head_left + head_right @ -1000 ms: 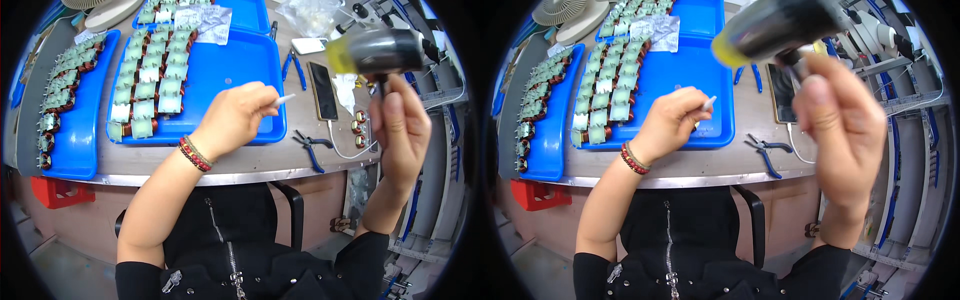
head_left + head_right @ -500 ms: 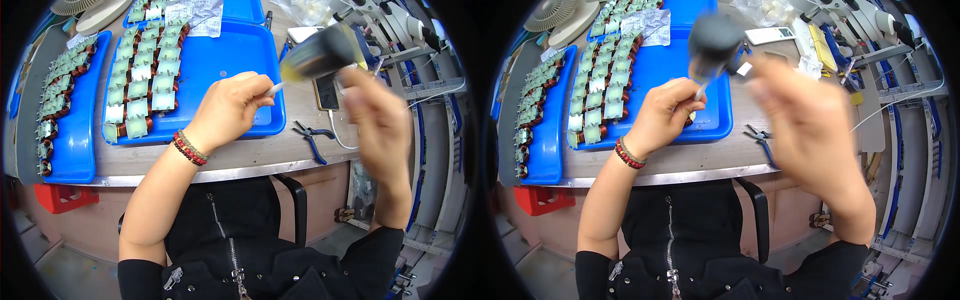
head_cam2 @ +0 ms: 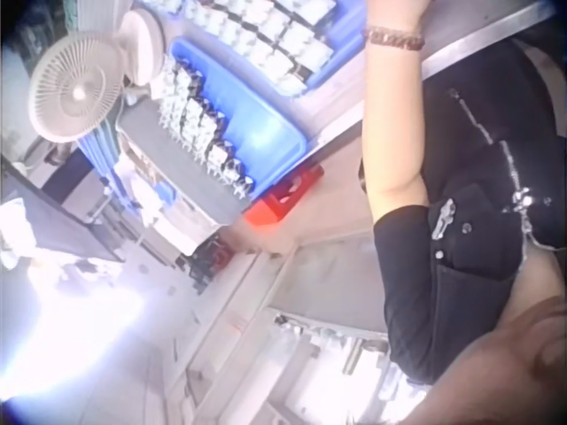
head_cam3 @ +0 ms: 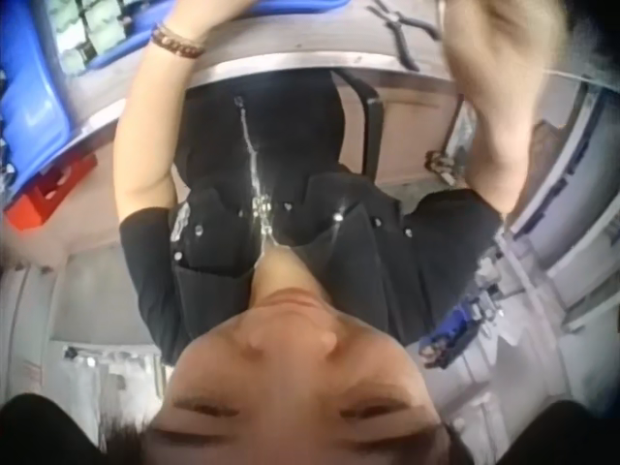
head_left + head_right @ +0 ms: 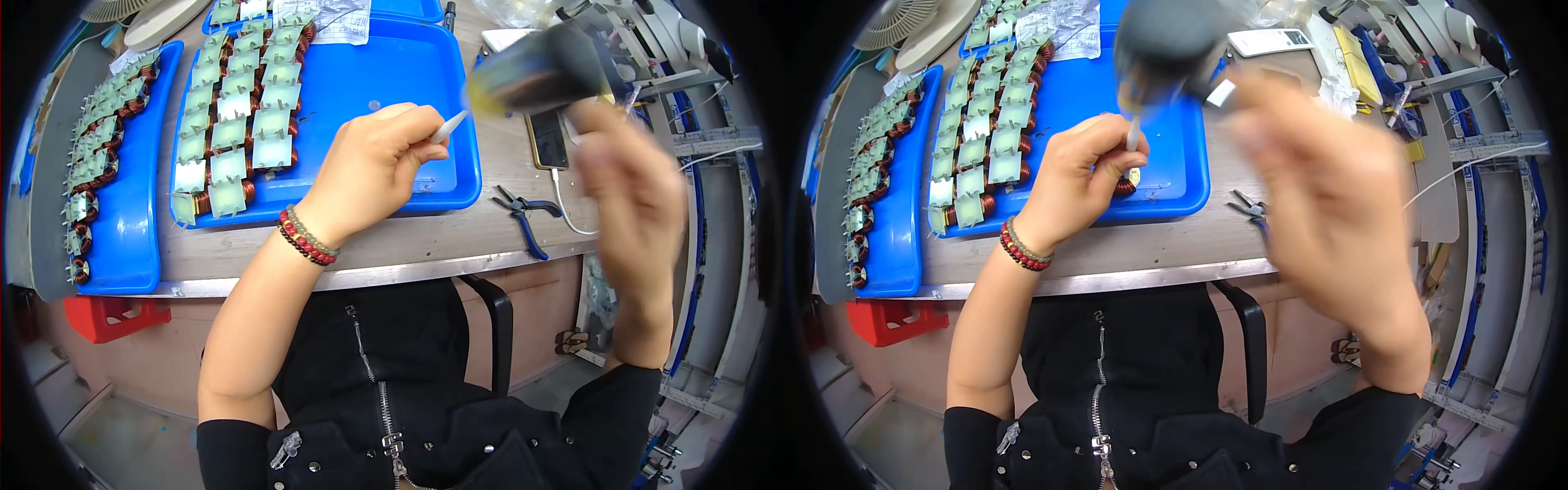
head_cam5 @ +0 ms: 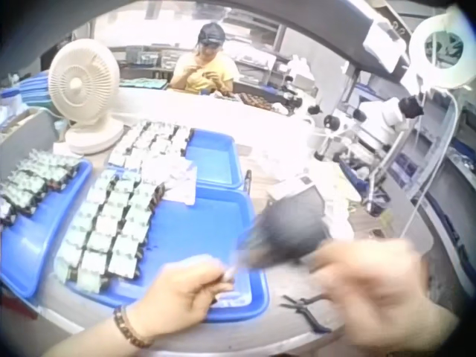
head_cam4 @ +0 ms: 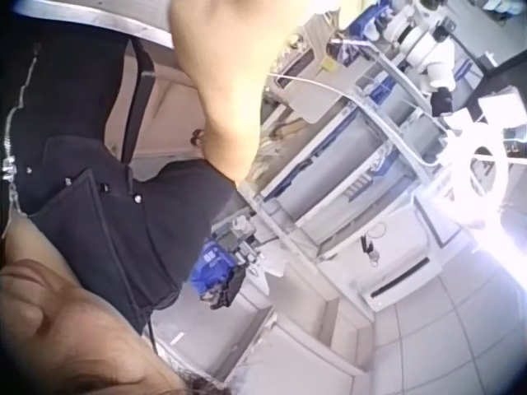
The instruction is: The person assembles small electronic components by applying adhesive with a white stick and using a hammer to secure parts. They handle multiple units one by one, placing them on blue trays after completion.
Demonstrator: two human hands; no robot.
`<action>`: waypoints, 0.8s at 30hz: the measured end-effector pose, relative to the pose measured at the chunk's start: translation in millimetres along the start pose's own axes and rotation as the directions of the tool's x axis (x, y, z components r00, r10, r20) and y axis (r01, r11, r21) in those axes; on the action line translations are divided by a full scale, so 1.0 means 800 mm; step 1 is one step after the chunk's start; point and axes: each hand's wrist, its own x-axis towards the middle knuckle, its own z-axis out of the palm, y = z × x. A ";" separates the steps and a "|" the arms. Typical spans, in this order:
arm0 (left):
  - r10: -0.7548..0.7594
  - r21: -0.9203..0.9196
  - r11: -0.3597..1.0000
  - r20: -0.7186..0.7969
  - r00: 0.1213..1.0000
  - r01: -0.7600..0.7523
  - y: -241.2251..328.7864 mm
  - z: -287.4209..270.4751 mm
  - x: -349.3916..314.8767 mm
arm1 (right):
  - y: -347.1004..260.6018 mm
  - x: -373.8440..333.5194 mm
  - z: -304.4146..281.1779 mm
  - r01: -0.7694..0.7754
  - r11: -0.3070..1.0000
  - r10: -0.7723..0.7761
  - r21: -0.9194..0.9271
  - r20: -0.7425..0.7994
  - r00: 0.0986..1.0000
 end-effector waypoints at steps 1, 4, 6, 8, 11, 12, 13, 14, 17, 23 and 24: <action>0.000 0.004 1.000 0.005 1.000 0.000 0.000 0.000 0.000 | -0.001 0.002 0.003 -0.068 0.996 0.066 0.050 0.031 0.997; -0.019 -0.010 1.000 -0.001 1.000 0.019 -0.002 0.000 -0.005 | 0.008 0.003 -0.001 -0.106 0.962 0.134 0.250 -0.099 0.986; -0.047 -0.042 0.998 -0.005 0.999 0.047 -0.001 -0.002 -0.007 | 0.013 -0.007 -0.014 -0.188 0.937 0.256 0.296 -0.211 0.943; -0.029 -0.046 0.999 -0.034 0.999 0.028 -0.003 -0.004 -0.013 | 0.035 -0.017 -0.003 -0.326 0.882 0.409 0.342 -0.210 0.888; -0.022 -0.119 0.993 -0.045 0.999 0.017 -0.002 0.001 -0.010 | 0.092 -0.059 0.039 -0.428 0.871 0.468 0.241 -0.140 0.873; -0.034 -0.148 0.989 -0.048 0.998 0.026 -0.002 0.002 -0.011 | 0.103 -0.071 0.058 -0.444 0.876 0.474 0.187 -0.163 0.865; -0.029 -0.136 0.990 -0.044 0.999 0.023 -0.003 0.002 -0.014 | 0.118 -0.086 0.077 -0.510 0.822 0.550 0.252 -0.119 0.827; -0.051 -0.121 0.992 -0.041 0.998 0.045 -0.003 0.004 -0.017 | 0.128 -0.097 0.092 -0.550 0.799 0.583 0.243 -0.089 0.808; -0.066 -0.021 0.998 -0.046 0.997 0.065 -0.003 0.005 -0.022 | 0.132 -0.110 0.116 -0.569 0.817 0.576 0.096 -0.093 0.812; -0.013 0.151 0.988 -0.038 0.999 0.018 -0.001 -0.001 -0.023 | 0.112 -0.087 0.110 -0.305 0.889 0.305 -0.341 -0.056 0.951; -0.010 0.169 0.985 -0.033 0.999 0.015 0.000 -0.002 -0.023 | 0.106 -0.080 0.107 -0.271 0.931 0.258 -0.243 -0.087 0.962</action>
